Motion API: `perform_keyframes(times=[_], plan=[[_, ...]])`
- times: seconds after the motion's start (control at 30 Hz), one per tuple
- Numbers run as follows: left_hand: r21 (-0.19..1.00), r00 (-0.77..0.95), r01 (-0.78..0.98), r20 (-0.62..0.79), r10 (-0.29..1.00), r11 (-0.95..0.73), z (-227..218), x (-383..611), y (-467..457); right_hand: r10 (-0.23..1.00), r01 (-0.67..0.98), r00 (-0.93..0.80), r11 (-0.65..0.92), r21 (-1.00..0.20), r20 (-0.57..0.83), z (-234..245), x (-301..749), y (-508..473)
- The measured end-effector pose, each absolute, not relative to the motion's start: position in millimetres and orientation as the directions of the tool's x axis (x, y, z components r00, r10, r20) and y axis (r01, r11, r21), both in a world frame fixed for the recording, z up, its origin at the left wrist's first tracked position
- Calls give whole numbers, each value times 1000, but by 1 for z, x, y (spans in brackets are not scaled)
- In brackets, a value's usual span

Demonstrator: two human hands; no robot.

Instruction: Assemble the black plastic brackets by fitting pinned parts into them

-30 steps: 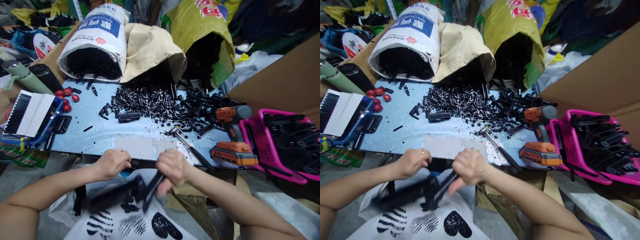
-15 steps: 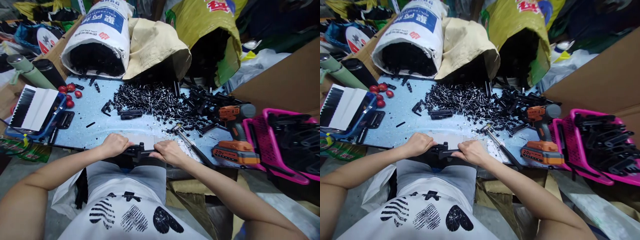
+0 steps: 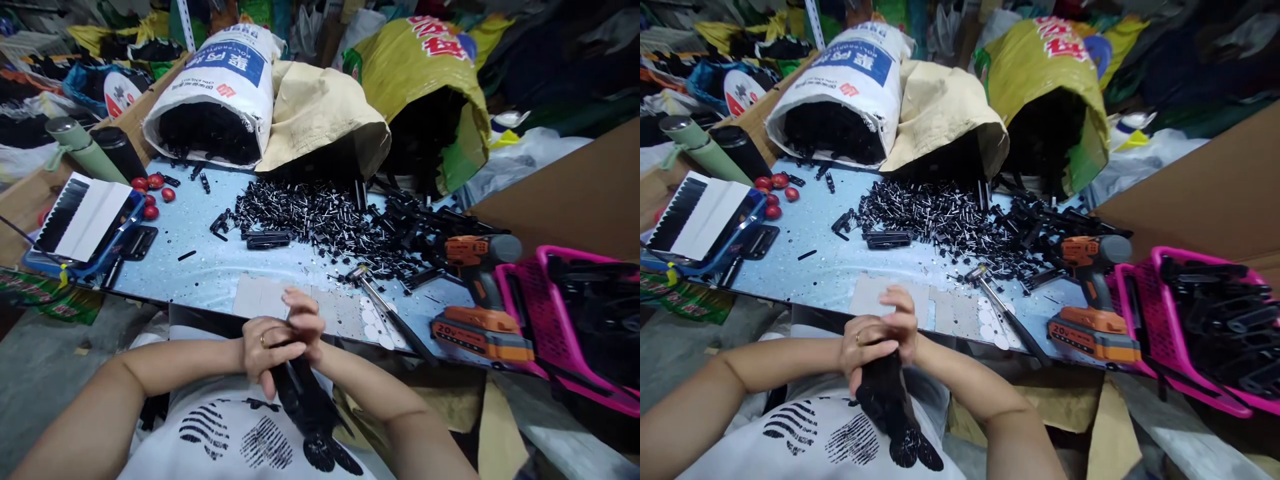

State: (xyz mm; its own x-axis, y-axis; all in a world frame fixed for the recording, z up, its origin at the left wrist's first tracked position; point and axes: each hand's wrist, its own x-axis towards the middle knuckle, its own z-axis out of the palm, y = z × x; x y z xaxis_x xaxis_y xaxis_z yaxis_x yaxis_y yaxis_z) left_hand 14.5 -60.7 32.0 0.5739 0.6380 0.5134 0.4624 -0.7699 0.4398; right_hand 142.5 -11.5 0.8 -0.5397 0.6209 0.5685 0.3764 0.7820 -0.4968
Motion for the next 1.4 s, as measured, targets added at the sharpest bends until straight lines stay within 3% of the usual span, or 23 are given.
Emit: perform_keyframes(times=[0.07,0.13,0.2,0.3,0.4,0.5,0.6,0.67,0.73,0.8,0.87,0.97,1.03,1.13,1.2,1.27,1.33,1.4], plan=[[292,479,532,670,567,-795,15,9,-39,691,442,-390,720,-535,608,-8,140,28],[94,447,657,750,488,-748,0,-1,-10,654,406,-403,755,-515,641,-7,153,85],[-40,539,746,623,567,-665,-11,-11,22,717,525,-375,687,-502,588,0,179,152],[-72,478,871,348,806,-485,-15,-24,68,881,770,-66,344,-538,469,12,225,245],[9,272,958,273,923,-285,-2,-43,105,913,800,57,200,-565,404,20,260,306],[134,-48,991,240,970,16,13,-80,133,951,792,93,110,-600,296,20,279,335],[174,-344,925,14,939,336,16,-127,151,971,773,83,80,-629,225,20,282,343],[174,-383,901,-111,917,398,11,-151,156,977,655,98,80,-752,190,24,275,337],[175,-384,897,-152,911,407,3,-165,156,992,386,87,49,-921,89,30,265,321],[196,-403,890,-81,912,411,-2,-169,151,1000,148,17,-22,-989,-20,35,252,293],[320,-406,882,138,904,347,-3,-169,141,992,72,-96,-71,-995,-77,39,237,256],[584,-415,810,512,752,49,3,-158,114,917,-36,-382,-144,-989,-120,37,213,191],[673,-385,728,559,734,-130,11,-141,90,847,-114,-521,-191,-975,-105,31,195,150],[738,-158,628,430,889,-246,21,-102,53,820,-190,-570,-177,-966,-38,15,175,102],[796,-87,571,301,949,-200,24,-78,36,835,-167,-550,-91,-982,17,4,171,83],[887,-98,455,137,986,-79,27,-63,26,860,-88,-500,64,-994,100,-3,175,72],[971,-73,221,-79,994,94,30,-56,21,874,49,-446,239,-970,193,-3,185,66],[959,31,-59,-277,960,278,33,-53,19,879,277,-405,380,-883,252,1,193,60]])
